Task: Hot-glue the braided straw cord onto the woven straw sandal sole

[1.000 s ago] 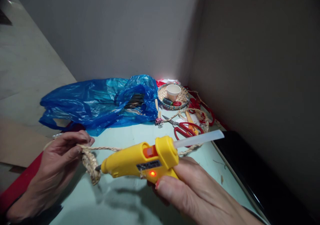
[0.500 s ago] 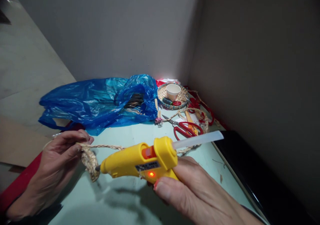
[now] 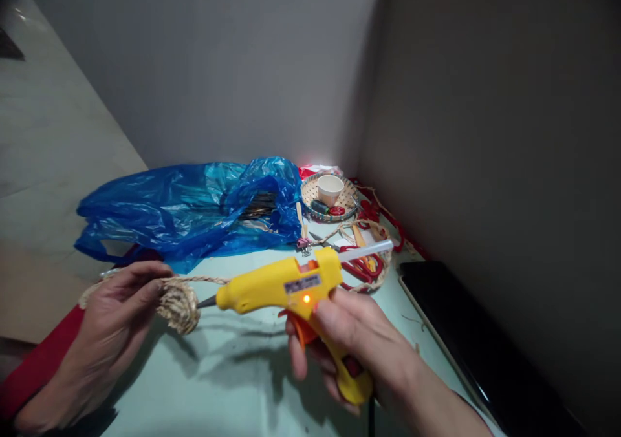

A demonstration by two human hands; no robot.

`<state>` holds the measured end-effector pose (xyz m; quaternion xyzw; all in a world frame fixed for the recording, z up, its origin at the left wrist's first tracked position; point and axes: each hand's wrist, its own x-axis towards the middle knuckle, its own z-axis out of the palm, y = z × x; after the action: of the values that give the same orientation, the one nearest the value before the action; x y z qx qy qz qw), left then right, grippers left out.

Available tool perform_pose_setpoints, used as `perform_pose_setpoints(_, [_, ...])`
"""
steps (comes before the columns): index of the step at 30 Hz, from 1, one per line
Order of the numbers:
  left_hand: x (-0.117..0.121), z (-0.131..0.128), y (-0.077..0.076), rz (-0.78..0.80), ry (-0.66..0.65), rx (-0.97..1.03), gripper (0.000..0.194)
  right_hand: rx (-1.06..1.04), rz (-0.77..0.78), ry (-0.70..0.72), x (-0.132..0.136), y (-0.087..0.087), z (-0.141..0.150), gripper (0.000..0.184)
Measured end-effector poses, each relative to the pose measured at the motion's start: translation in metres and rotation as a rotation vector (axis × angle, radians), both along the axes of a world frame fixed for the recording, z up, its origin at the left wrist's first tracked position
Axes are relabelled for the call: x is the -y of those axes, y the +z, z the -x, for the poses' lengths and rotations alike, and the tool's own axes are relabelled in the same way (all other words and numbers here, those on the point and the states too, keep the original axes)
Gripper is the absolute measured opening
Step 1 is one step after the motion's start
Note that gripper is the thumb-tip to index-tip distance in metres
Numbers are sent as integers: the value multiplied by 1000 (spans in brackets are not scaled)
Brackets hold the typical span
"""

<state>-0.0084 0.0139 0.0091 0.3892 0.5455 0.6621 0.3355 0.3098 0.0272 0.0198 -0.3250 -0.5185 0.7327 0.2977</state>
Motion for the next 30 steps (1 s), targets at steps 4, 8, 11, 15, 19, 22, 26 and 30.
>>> perform_pose_setpoints(4, [-2,3,2,27,17,-69,25,-227,157,-11,-1,11,15,52])
perform_pose_setpoints(8, [-2,4,4,70,13,-196,26,-41,243,29,9,-19,8,70])
perform_pose_setpoints(11, [2,3,6,71,1,-301,26,84,234,50,17,-40,4,72])
perform_pose_setpoints(15, [8,0,9,22,-17,-402,21,173,202,65,23,-37,8,77])
perform_pose_setpoints(19, [12,-2,9,-28,-62,-464,17,303,198,54,24,-19,10,69])
perform_pose_setpoints(22, [13,-3,8,-43,-98,-493,15,436,138,108,24,-14,5,74])
perform_pose_setpoints(26, [15,-6,8,-60,-98,-510,12,899,-340,117,24,-8,-5,63])
perform_pose_setpoints(30, [18,-9,8,-103,-120,-545,9,1319,-880,-9,19,13,0,48])
